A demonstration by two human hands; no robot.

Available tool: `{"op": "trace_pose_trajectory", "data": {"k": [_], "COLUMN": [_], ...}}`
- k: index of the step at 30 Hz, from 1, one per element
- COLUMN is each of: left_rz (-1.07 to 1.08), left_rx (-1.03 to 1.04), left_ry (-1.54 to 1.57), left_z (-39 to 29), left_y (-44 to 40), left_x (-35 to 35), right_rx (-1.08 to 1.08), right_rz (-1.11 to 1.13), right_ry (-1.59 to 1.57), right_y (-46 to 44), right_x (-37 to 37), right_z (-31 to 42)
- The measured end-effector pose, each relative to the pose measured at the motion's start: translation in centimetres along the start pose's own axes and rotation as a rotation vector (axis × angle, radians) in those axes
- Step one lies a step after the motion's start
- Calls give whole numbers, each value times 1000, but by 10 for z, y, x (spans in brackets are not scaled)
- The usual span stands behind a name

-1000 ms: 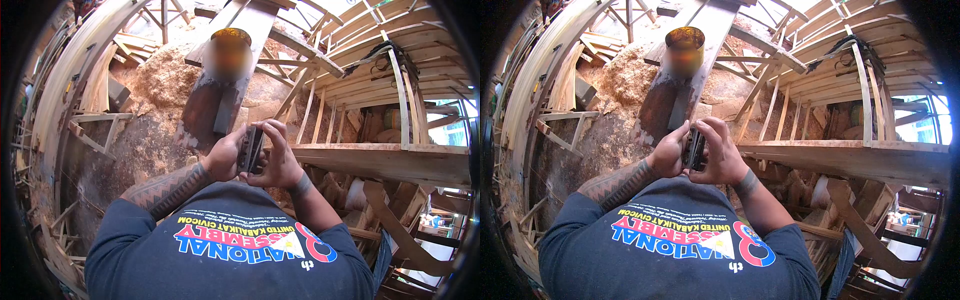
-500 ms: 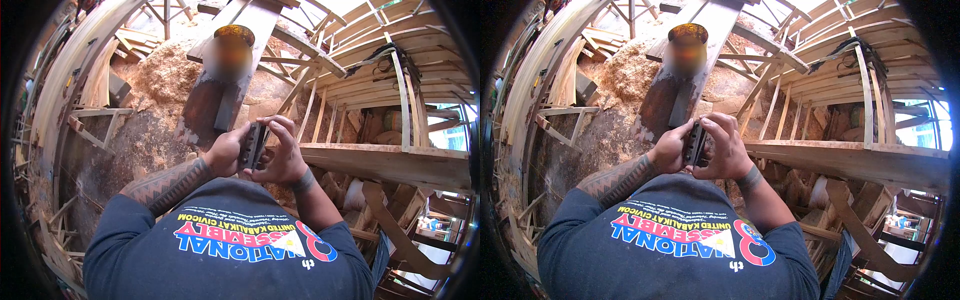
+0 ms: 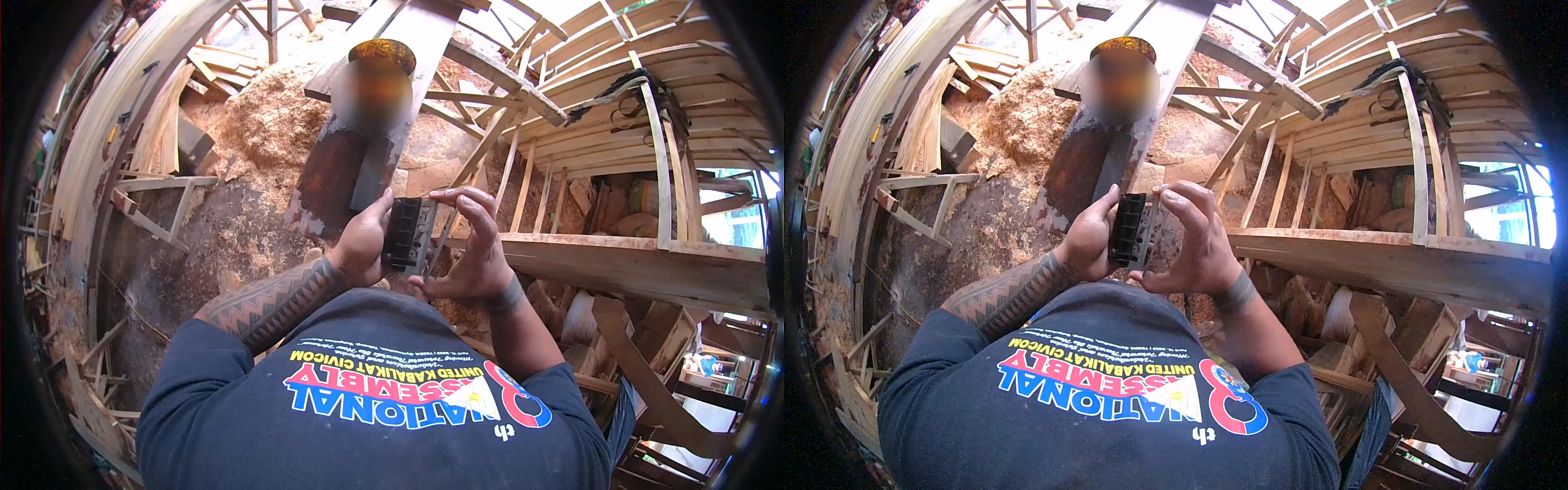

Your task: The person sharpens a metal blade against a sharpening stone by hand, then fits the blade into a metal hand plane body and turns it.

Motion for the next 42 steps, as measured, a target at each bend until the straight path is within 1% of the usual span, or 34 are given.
{"op": "trace_pose_trajectory", "data": {"k": [4, 7, 10, 14, 16, 19, 22, 23, 28, 32, 35, 37, 38, 40, 41, 42], "left_rz": [50, 6, -98, -22, 9, 8, 9, 18, 70, 4, -5, -17, 4, 46, 51, 56], "left_rx": [3, -26, 7, 3, -5, -6, -62, -50, -32, -4, 2, -11, -38, -91, -68, -45], "left_ry": [-15, -61, -250, -236, -237, -291, -275, -269, -245, -272, -212, -159, -83, 71, 55, 39], "left_z": [3, 8, 5, 8, 9, 6, 3, 4, 4, 4, 7, 9, 10, 11, 9, 7], "left_y": [-6, -9, -3, -4, -2, 1, 16, 15, 12, 13, 10, 8, 7, 10, 12, 15], "left_x": [-6, -11, -13, -17, -13, -9, 10, 10, 3, -1, -8, -12, -11, -4, 1, 7], "right_rx": [-5, 4, 18, 45, 17, 6, 9, 11, -4, -19, 26, 88, 119, 151, 167, 222], "right_rz": [2, 12, 26, 26, 33, 74, 128, 146, 131, 128, 148, 102, 80, -29, -85, -49], "right_ry": [-9, -8, 13, 3, 12, 39, 75, 87, 107, 119, 79, -34, -90, -296, -397, -461], "right_y": [-1, 0, 0, -2, -6, -9, -13, -14, -15, -14, -11, -4, -2, -4, -5, -6], "right_x": [-1, -2, -4, -6, -7, -8, -7, -6, -4, -1, 2, 1, 1, 3, 4, 8], "right_z": [-1, -3, -3, 0, 4, 9, 14, 15, 20, 21, 17, 9, 6, 7, 7, 7]}}
Point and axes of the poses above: each hand's wrist, its own y-axis away from the middle knuckle, its own x-axis out of the palm, z = x × y, the point moved 7 cm from there along -y, towards the middle knuckle, and after that the axes turned 1 degree about -y, right-handed, at the moved point
